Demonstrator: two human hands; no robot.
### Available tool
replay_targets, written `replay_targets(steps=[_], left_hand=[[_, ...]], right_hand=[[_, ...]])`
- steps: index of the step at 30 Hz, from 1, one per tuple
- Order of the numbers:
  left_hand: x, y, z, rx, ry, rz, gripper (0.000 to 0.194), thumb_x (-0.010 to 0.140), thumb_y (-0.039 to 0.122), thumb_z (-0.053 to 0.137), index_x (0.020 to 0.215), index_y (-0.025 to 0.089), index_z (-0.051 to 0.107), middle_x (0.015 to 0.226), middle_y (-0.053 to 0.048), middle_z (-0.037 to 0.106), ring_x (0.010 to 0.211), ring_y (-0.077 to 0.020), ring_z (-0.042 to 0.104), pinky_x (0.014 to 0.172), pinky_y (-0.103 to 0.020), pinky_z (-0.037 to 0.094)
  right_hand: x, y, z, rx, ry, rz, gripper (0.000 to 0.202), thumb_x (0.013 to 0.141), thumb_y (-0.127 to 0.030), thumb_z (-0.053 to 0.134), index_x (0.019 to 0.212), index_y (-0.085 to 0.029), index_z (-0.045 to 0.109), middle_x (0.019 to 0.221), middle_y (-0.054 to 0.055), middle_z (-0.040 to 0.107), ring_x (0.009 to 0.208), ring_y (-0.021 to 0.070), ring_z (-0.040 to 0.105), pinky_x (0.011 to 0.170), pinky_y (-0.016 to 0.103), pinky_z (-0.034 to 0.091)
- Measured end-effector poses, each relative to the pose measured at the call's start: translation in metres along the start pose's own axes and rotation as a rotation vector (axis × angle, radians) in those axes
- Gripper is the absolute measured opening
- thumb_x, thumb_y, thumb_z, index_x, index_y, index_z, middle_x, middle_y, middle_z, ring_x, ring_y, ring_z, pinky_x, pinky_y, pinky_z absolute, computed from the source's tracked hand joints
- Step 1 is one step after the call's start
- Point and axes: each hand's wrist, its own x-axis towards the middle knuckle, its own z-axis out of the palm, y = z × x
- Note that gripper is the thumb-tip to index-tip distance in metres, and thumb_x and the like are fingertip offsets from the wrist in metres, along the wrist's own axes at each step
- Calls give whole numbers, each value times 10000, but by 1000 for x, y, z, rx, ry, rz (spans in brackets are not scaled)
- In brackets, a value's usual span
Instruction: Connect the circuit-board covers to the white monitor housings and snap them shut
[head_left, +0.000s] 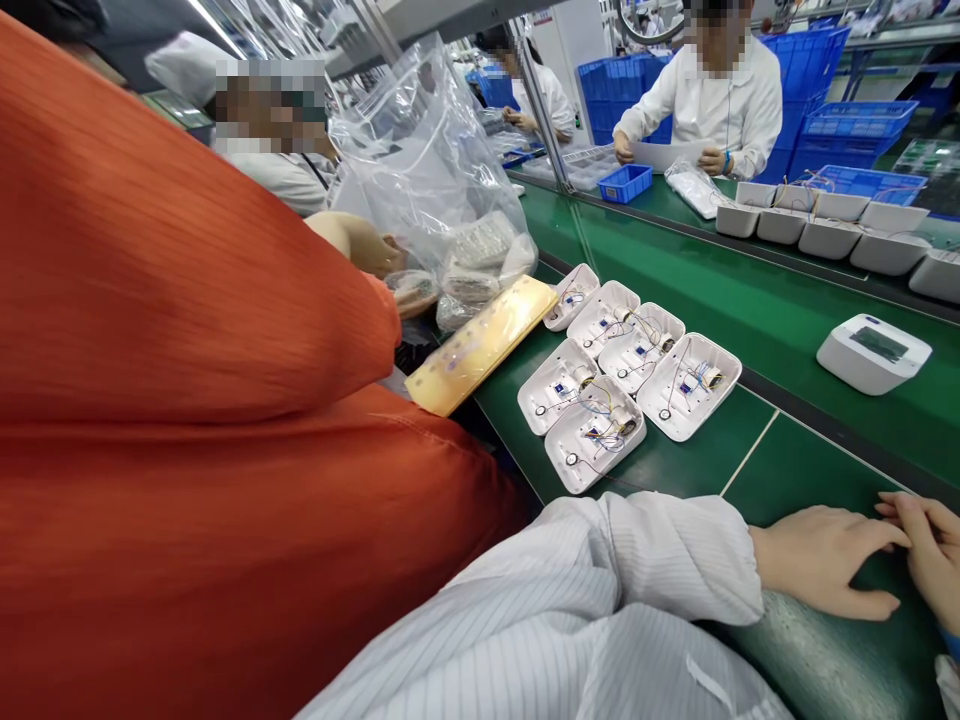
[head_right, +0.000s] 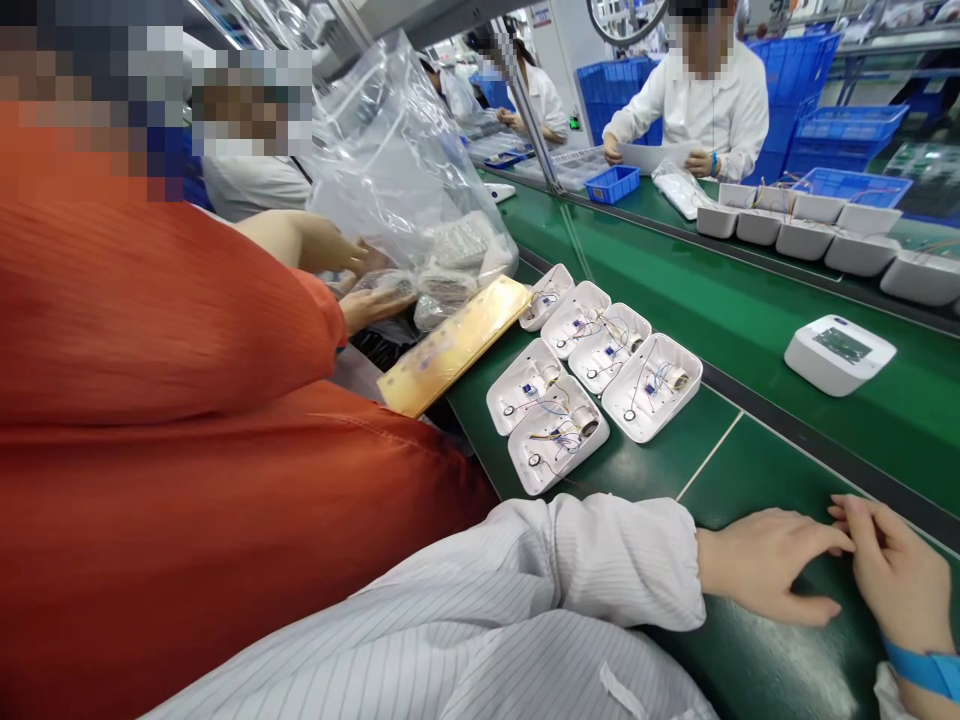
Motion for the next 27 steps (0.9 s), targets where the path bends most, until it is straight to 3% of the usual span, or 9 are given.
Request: replay_targets(steps=[27], left_hand=[[0, 1, -4, -63, -40, -23, 683, 900, 433, 600, 1457, 127, 349, 1302, -119, 630, 1168, -250, 629, 1032, -387, 477]], right_hand=[[-2, 4, 0, 7, -7, -97, 539, 812, -681, 447, 948, -239, 725, 984, 47, 758, 962, 301, 701, 801, 419, 531]])
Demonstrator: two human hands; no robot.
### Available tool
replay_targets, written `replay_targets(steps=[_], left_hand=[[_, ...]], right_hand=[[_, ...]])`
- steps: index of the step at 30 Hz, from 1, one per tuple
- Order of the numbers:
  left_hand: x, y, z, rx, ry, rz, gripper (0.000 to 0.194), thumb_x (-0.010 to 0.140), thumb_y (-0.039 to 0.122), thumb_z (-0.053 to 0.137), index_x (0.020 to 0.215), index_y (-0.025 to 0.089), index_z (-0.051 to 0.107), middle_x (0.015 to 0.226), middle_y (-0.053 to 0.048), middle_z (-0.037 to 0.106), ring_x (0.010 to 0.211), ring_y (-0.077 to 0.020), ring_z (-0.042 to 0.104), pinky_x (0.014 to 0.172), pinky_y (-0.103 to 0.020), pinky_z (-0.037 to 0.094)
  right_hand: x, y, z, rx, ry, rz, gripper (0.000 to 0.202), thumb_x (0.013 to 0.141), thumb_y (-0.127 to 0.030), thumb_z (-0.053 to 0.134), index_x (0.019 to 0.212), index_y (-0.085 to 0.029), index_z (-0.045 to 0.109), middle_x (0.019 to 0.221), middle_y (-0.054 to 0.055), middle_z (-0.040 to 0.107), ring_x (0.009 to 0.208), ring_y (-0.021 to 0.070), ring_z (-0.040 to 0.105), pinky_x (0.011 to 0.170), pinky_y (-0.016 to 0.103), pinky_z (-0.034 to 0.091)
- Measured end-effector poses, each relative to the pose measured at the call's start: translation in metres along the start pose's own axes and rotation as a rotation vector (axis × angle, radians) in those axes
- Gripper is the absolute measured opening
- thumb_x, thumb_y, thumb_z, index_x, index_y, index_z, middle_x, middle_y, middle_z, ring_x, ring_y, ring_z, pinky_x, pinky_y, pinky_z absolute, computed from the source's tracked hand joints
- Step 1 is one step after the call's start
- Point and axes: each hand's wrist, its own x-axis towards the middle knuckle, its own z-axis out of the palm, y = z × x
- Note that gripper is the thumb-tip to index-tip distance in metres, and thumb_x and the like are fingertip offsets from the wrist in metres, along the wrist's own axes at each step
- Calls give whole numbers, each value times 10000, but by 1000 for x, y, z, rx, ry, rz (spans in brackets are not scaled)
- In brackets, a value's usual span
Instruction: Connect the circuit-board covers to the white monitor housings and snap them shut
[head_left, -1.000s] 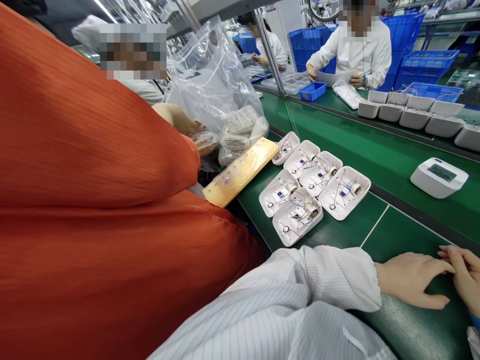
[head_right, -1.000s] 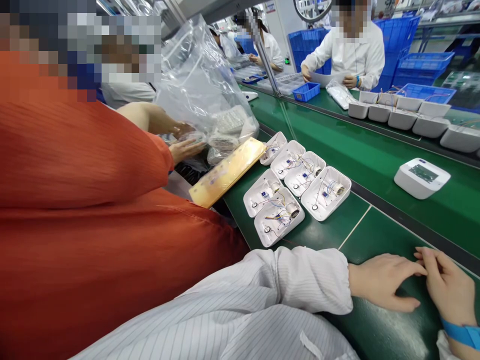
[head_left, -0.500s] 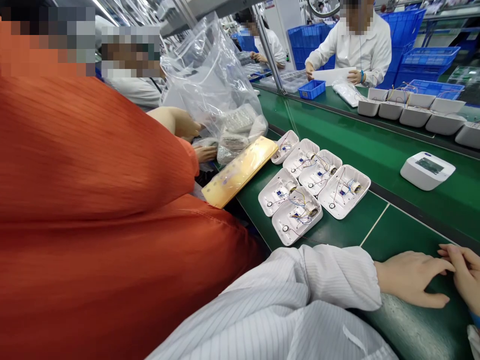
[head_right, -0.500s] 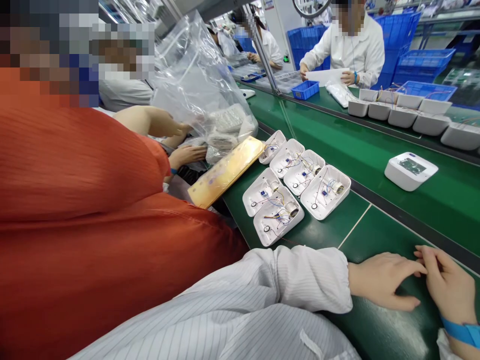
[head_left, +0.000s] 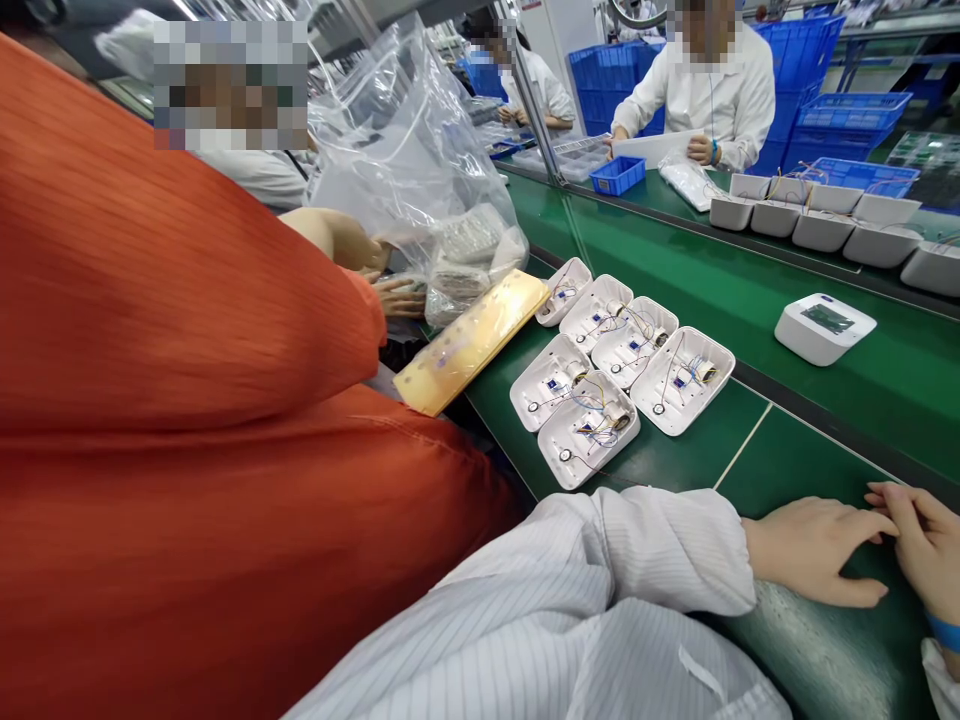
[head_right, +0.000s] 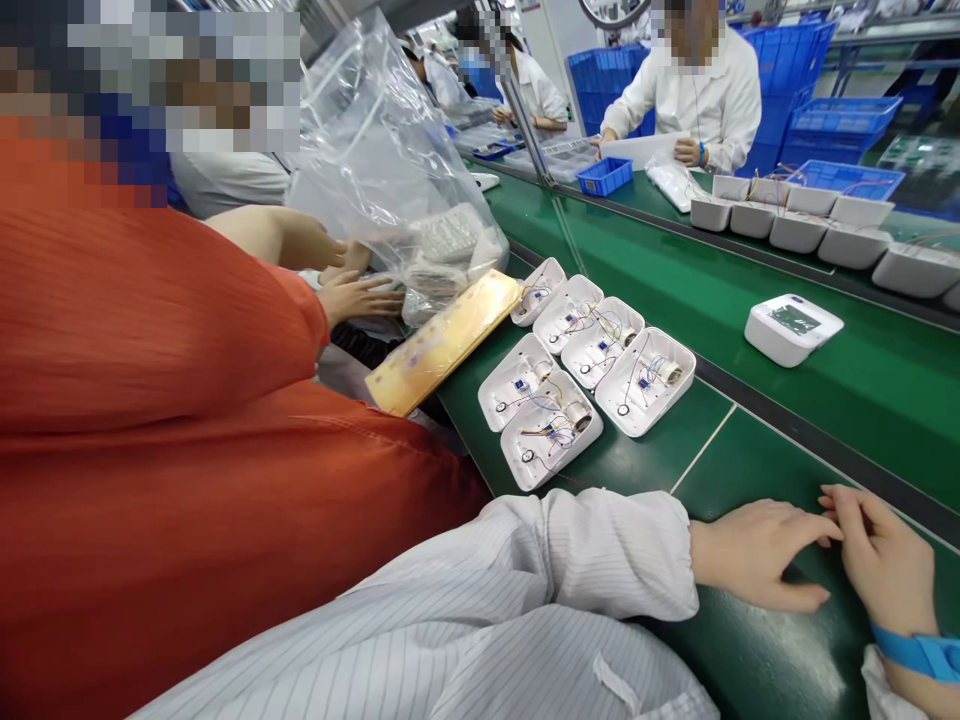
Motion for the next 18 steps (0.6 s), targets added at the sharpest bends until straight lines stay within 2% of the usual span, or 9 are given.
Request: replay_targets(steps=[13, 18], left_hand=[[-1, 1, 4, -18, -12, 6, 695, 897, 445, 594, 1467, 138, 340, 1304, -119, 627, 1152, -247, 633, 1024, -379, 476], [-2, 1, 6, -13, 36, 17, 688, 884, 436, 610, 1453, 146, 353, 1286, -116, 635, 1141, -252, 637, 1018, -388, 480]], right_hand=[[-4, -1, -1, -7, 3, -1, 535, 820, -676, 447, 955, -240, 727, 986, 49, 759, 978, 302, 699, 837, 434, 528], [-6, 1, -1, 8, 11, -11, 519, 834, -664, 455, 937, -239, 733, 975, 51, 760, 950, 303, 705, 845, 442, 524]])
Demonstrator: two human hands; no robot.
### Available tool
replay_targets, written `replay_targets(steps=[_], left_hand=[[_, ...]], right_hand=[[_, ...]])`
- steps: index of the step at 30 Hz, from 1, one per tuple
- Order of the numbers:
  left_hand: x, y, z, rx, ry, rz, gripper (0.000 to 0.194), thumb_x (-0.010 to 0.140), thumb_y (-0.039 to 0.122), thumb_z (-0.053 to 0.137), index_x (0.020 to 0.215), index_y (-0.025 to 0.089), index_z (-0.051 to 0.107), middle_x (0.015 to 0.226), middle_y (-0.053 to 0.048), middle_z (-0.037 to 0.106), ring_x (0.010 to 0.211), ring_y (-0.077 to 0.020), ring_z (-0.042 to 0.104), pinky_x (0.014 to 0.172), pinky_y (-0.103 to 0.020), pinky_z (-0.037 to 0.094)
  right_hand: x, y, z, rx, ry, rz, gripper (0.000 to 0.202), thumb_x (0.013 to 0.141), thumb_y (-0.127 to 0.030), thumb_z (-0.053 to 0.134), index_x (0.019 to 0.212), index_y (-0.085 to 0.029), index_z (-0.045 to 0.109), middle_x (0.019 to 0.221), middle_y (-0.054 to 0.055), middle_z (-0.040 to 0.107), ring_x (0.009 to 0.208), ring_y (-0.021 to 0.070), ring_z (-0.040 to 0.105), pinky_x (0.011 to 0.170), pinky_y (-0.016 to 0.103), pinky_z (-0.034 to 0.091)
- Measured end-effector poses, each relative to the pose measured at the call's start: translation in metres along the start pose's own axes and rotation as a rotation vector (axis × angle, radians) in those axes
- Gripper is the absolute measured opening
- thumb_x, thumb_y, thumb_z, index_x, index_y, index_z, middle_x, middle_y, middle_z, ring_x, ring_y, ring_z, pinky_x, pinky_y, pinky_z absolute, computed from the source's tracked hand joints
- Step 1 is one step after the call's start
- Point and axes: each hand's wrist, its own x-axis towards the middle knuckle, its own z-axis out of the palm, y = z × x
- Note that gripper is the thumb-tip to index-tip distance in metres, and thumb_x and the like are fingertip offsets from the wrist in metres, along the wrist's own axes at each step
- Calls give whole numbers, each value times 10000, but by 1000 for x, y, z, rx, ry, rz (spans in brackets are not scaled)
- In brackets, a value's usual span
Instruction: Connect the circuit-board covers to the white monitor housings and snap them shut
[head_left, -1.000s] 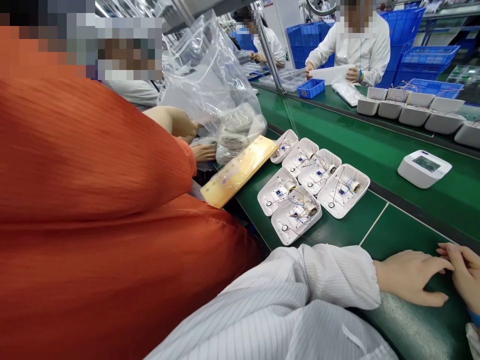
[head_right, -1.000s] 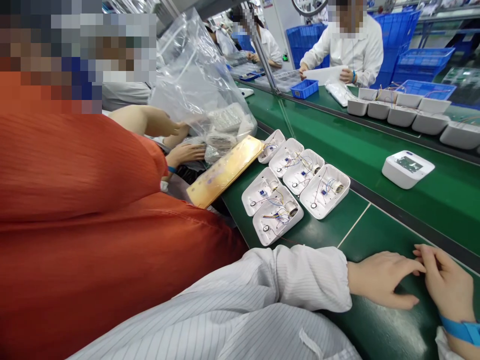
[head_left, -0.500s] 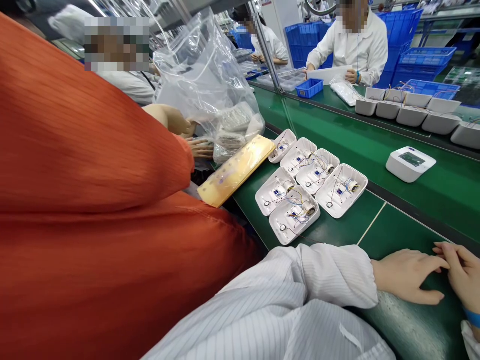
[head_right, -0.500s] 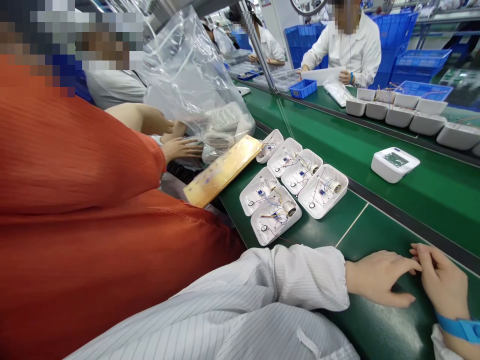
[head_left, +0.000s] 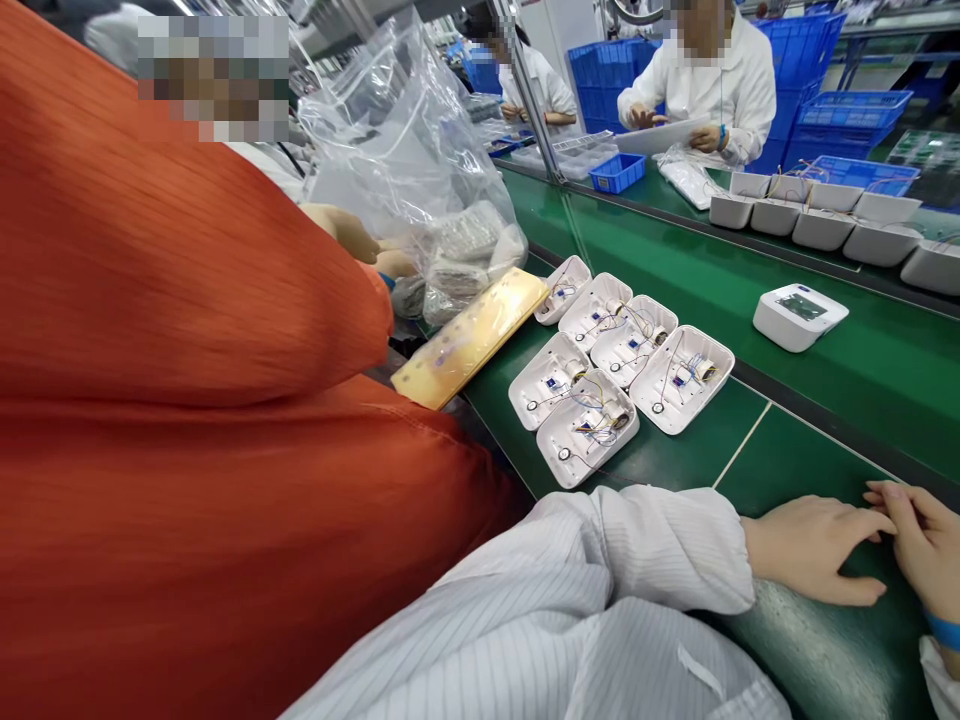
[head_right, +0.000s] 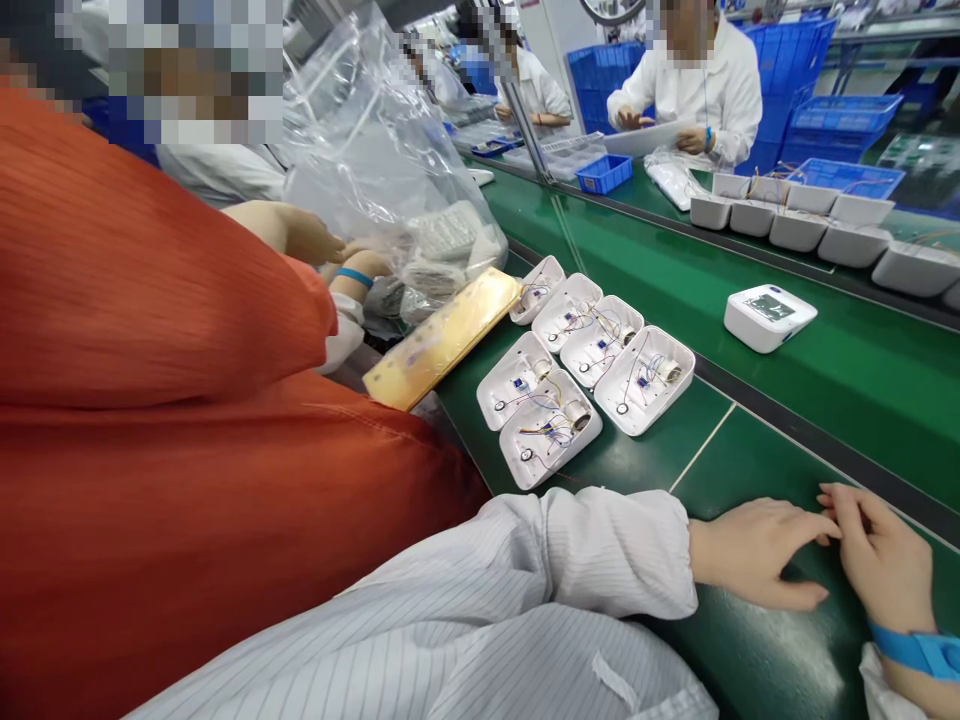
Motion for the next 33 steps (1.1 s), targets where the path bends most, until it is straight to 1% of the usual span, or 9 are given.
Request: replay_targets(steps=[4, 8, 13, 20, 25, 27, 29, 31, 33], left_hand=[[1, -1, -2, 19, 3, 2, 657, 882, 424, 612, 1420, 124, 385, 1269, -119, 647, 1122, -253, 647, 1015, -375, 485], [-2, 1, -4, -23, 38, -10, 570, 872, 378, 609, 1355, 117, 458, 1235, -138, 659, 1130, -268, 643, 1012, -393, 492], [-9, 0, -6, -96, 128, -29, 478, 838, 287, 619, 1283, 167, 493, 1233, -118, 638, 1148, -257, 601, 1043, -437, 474], [-13, -8, -6, -72, 110, -6, 483, 872, 260, 577, 1331, 193, 441, 1246, -110, 622, 1152, -237, 597, 1027, -455, 491], [-14, -8, -7, -66, 97, -49, 480, 874, 261, 585, 1331, 188, 458, 1241, -108, 626, 1155, -227, 607, 1036, -447, 497], [-13, -8, -7, -67, 92, -55, 498, 872, 260, 586, 1349, 194, 459, 1235, -105, 631, 1153, -226, 610, 1037, -446, 499], [-11, -9, -7, -68, 94, -56, 480, 871, 257, 585, 1335, 195, 481, 1226, -100, 638, 1146, -221, 614, 1034, -440, 503], [-10, -10, -7, -65, 101, -50, 429, 873, 259, 582, 1293, 192, 522, 1213, -95, 647, 1140, -219, 617, 1029, -433, 509], [-8, -11, -7, -61, 105, -39, 373, 882, 265, 573, 1247, 190, 558, 1199, -91, 654, 1139, -217, 620, 1025, -424, 514]], right_hand=[[3, 0, 2, 27, 21, -40, 517, 842, -645, 472, 941, -214, 740, 942, 76, 758, 933, 299, 712, 817, 430, 538], [3, -5, 6, 93, 27, -83, 498, 861, -620, 497, 953, -197, 745, 910, 81, 757, 858, 263, 719, 778, 389, 548], [-1, -19, 12, 246, 47, -208, 407, 933, -485, 472, 890, -168, 724, 831, 98, 743, 758, 218, 704, 710, 338, 546], [2, -23, 21, 288, 154, -207, 267, 941, -391, 511, 882, -195, 683, 809, 40, 725, 714, 165, 680, 690, 287, 532], [2, -20, 24, 273, 190, -250, 229, 951, -346, 517, 914, -200, 690, 832, 34, 715, 727, 158, 659, 708, 293, 538], [2, -18, 25, 240, 218, -282, 238, 952, -335, 516, 929, -205, 715, 920, 59, 715, 826, 179, 661, 798, 330, 546], [4, -15, 25, 206, 251, -319, 247, 942, -331, 534, 961, -208, 748, 1100, 98, 694, 1037, 223, 637, 965, 397, 511], [11, -11, 22, 98, 302, -344, 257, 933, -329, 552, 966, -213, 779, 1314, 120, 610, 1264, 278, 526, 1102, 470, 414], [25, -6, 10, -96, 360, -317, 275, 934, -338, 559, 987, -216, 799, 1478, 122, 480, 1420, 330, 363, 1152, 513, 338]])
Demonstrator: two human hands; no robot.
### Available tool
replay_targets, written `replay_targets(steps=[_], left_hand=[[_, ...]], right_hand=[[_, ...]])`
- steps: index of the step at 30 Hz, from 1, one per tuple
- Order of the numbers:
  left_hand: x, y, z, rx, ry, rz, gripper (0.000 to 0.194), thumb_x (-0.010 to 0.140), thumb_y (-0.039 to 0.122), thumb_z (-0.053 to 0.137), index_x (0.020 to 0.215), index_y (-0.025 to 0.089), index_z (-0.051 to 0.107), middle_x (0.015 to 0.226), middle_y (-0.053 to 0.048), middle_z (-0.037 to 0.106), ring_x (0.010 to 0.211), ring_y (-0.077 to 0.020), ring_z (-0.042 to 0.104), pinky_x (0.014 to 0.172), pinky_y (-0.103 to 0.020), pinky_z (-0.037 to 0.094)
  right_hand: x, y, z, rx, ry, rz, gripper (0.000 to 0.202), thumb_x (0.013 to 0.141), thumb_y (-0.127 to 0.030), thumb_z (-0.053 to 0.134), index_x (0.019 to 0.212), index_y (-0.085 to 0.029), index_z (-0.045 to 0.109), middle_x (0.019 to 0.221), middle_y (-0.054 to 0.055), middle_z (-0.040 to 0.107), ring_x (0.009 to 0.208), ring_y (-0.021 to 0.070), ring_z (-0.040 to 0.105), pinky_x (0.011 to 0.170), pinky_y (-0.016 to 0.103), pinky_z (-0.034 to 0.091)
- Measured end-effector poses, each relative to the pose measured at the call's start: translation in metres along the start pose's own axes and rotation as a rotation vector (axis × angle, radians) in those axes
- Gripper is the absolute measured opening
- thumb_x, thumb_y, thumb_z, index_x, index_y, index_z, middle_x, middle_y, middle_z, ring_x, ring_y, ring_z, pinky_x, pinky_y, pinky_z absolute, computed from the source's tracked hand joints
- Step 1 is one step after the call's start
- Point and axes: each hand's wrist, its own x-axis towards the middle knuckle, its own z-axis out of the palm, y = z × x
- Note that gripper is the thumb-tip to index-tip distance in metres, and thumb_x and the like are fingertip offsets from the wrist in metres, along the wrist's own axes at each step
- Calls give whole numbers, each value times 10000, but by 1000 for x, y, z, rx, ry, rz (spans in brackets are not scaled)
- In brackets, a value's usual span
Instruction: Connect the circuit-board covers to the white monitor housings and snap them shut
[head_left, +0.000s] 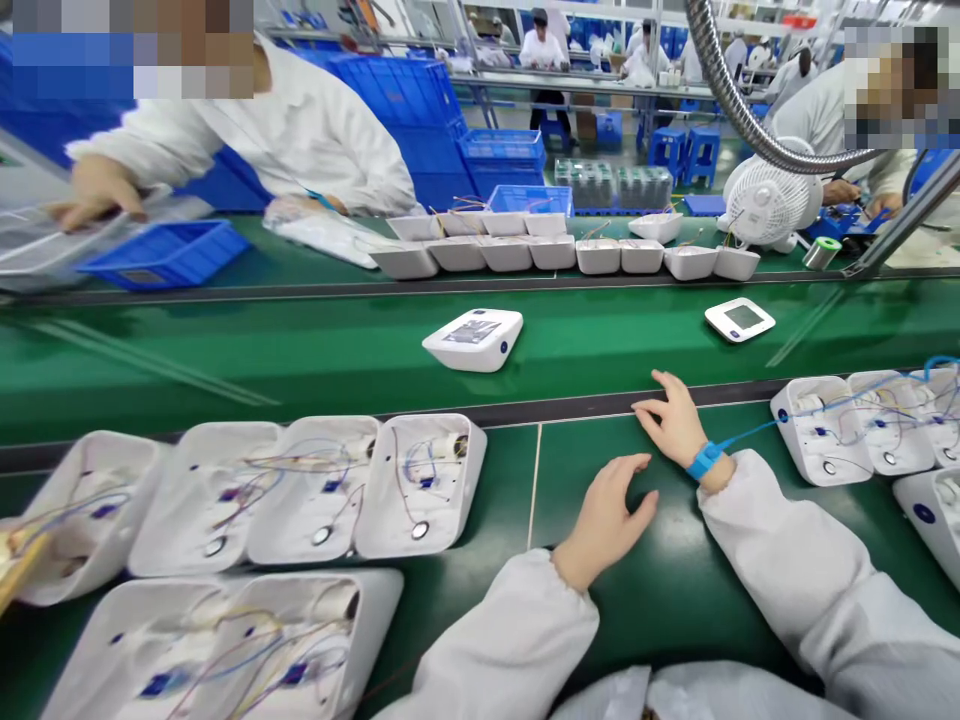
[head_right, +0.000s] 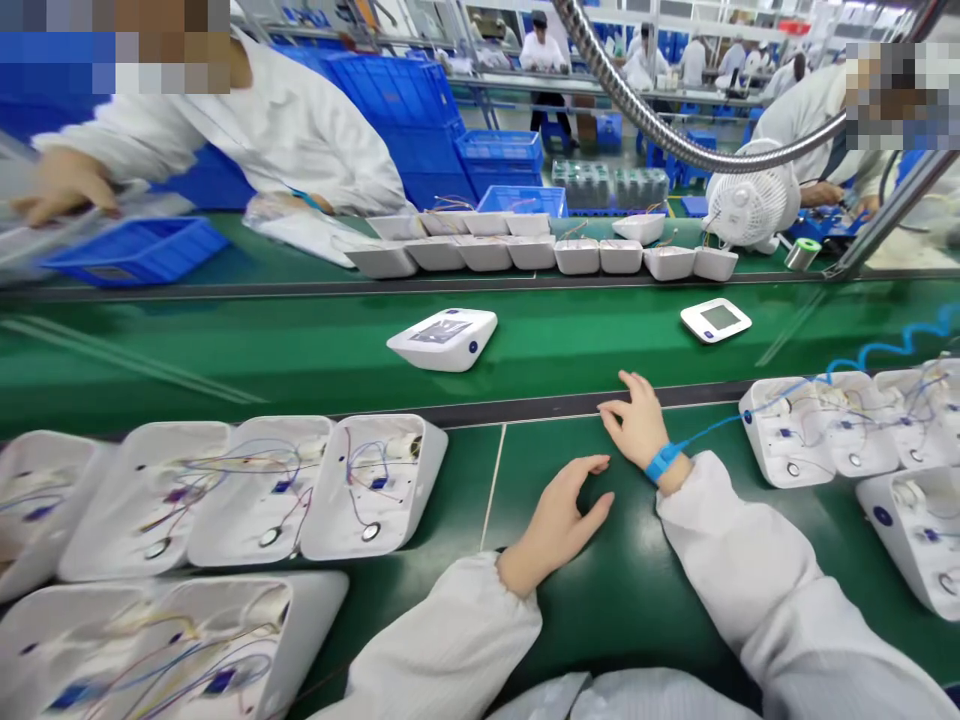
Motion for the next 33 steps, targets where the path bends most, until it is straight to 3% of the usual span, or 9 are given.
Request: replay_targets(steps=[5, 10, 16, 18, 21, 24, 28, 30, 33], left_hand=[[3, 1, -2, -15, 15, 13, 285, 897, 267, 555, 1166, 183, 598, 1153, -83, 666, 1092, -201, 631, 985, -392, 528], [5, 2, -3, -54, 27, 26, 219, 899, 261, 547, 1091, 181, 617, 1105, -70, 668, 1060, -183, 631, 968, -367, 523], [7, 2, -1, -142, 43, 18, 214, 879, 273, 555, 1047, 172, 641, 1057, -72, 666, 1024, -180, 616, 962, -362, 501], [10, 0, -2, -329, 84, -83, 231, 834, 317, 626, 1006, 167, 669, 1022, -74, 665, 985, -186, 609, 966, -370, 483], [15, 0, -6, -667, 183, -304, 423, 821, 506, 649, 1050, 151, 673, 1049, -106, 668, 982, -212, 624, 987, -403, 470], [13, 6, -9, -1153, -47, -414, 743, 864, 753, 442, 1293, 164, 593, 1309, -173, 609, 1164, -305, 613, 1029, -491, 451], [-5, 21, -3, -1807, -671, -417, 1077, 678, 946, 456, 1479, 227, 463, 1595, -200, 328, 1281, -488, 514, 1013, -654, 386], [-15, 24, 1, -1892, -747, -376, 1117, 662, 932, 501, 1498, 193, 439, 1616, -227, 265, 1297, -499, 494, 1021, -670, 370], [-23, 21, 3, -1887, -631, -339, 1071, 714, 852, 542, 1492, 124, 432, 1594, -265, 287, 1307, -441, 506, 1095, -659, 327]], right_hand=[[66, 49, -37, -509, -129, 356, 396, 948, -431, 555, 1202, -193, 744, 1640, 143, 212, 1516, 415, 79, 1157, 567, 226], [98, 86, -70, -535, -218, 433, 416, 956, -331, 565, 1259, -66, 670, 1546, 265, 344, 1403, 424, 321, 1075, 578, 316], [98, 67, -113, -488, -69, 318, 417, 959, -140, 425, 1335, -126, 606, 1399, 177, 540, 1209, 296, 532, 1050, 450, 380], [89, 52, -130, -315, 44, 341, 435, 956, -175, 432, 1374, -132, 547, 1281, 161, 614, 1103, 258, 590, 985, 406, 441], [58, 24, -143, 356, 60, 455, 641, 849, -259, 616, 1447, -162, 407, 1016, 91, 686, 821, 204, 639, 757, 345, 522], [12, -9, -135, 870, -143, 458, 766, 750, -335, 755, 1430, -233, 417, 959, 32, 686, 755, 168, 649, 685, 301, 534], [-35, -49, -109, 895, -357, 327, 543, 829, -344, 704, 1338, -264, 534, 1146, 48, 687, 970, 195, 680, 839, 339, 571], [-43, -56, -107, 727, -408, 258, 447, 902, -363, 628, 1334, -270, 562, 1202, 48, 678, 988, 197, 681, 842, 337, 581], [-34, -38, -128, 280, -437, 111, 427, 971, -374, 527, 1369, -227, 577, 1257, 79, 670, 1051, 226, 676, 908, 367, 572]])
